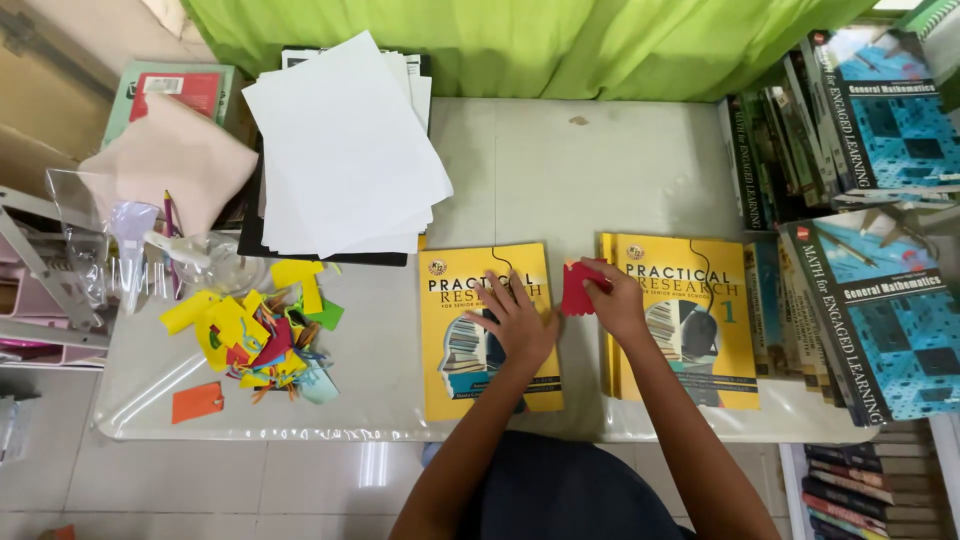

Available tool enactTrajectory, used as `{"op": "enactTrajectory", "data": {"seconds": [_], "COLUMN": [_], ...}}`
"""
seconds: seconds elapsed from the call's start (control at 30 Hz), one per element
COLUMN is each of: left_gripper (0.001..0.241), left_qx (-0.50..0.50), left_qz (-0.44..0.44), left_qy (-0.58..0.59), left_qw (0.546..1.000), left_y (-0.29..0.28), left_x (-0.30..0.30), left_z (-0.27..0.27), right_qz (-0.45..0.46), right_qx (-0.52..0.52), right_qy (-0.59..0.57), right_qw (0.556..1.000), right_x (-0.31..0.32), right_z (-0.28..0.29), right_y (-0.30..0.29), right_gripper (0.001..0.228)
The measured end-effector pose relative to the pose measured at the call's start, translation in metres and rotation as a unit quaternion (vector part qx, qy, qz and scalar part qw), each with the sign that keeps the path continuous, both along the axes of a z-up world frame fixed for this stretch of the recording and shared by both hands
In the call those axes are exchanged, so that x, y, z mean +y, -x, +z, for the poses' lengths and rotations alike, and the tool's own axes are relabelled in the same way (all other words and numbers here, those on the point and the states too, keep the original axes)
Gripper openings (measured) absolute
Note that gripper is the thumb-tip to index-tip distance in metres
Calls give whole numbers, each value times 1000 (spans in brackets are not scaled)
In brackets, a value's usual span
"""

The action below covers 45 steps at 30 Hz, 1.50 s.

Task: Applying colored labels to textbooks and organizing them on a table in a library.

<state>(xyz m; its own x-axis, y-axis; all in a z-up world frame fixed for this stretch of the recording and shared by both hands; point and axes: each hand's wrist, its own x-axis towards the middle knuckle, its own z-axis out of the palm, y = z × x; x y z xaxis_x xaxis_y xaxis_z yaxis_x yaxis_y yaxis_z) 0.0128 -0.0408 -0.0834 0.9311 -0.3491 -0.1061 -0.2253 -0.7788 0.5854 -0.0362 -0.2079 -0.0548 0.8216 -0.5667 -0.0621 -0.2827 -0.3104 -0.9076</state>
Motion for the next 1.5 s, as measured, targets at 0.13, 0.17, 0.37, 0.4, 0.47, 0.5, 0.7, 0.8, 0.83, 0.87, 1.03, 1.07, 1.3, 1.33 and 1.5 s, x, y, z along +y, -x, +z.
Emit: {"op": "enactTrajectory", "data": {"seconds": [0.13,0.17,0.37,0.4,0.47,0.5,0.7,0.8,0.83,0.87,1.03,1.07,1.3,1.33,1.5], "left_gripper": [112,111,101,94,72,54,26,24,24,24,27,28,32,32,51], "left_qx": [-2,-6,83,131,144,155,142,31,28,17,23,20,51,52,338], "left_qz": [-5,-27,-102,-108,-151,-195,-29,-1,5,22,99,99,51,47,-88], "left_qy": [-13,-19,36,40,78,118,264,243,243,208,50,26,161,161,376], "left_qw": [1000,999,991,985,975,961,954,969,970,978,994,995,984,984,858], "left_y": [31,41,37,25,0,-10,-65,-82,-85,-86,-94,-93,-87,-86,-80], "left_x": [-11,-13,0,4,27,40,149,195,204,213,236,237,234,231,209], "left_z": [-3,-4,29,37,22,14,100,117,129,142,159,155,168,171,155], "right_qz": [-2,-8,-55,-72,-87,-104,-92,9,15,54,126,116,110,105,153], "right_qx": [7,4,-66,-102,-145,-186,-145,-112,-114,-101,-49,-26,30,31,233], "right_qy": [0,4,-20,-33,-53,-73,-94,-104,-106,-104,-20,23,112,112,153], "right_qw": [1000,1000,996,992,984,974,981,988,988,988,991,993,987,988,948], "right_x": [-3,-4,-4,-6,0,5,43,73,83,94,132,135,138,139,155], "right_z": [1,-2,-9,-13,-7,-5,-3,-20,-21,-22,-25,-27,-36,-29,74], "right_y": [-4,-4,-5,-7,-12,-12,-40,-63,-69,-76,-95,-94,-96,-96,-97], "right_gripper": [37,37,39,40,41,42,45,50,50,51,55,56,67,67,95]}}
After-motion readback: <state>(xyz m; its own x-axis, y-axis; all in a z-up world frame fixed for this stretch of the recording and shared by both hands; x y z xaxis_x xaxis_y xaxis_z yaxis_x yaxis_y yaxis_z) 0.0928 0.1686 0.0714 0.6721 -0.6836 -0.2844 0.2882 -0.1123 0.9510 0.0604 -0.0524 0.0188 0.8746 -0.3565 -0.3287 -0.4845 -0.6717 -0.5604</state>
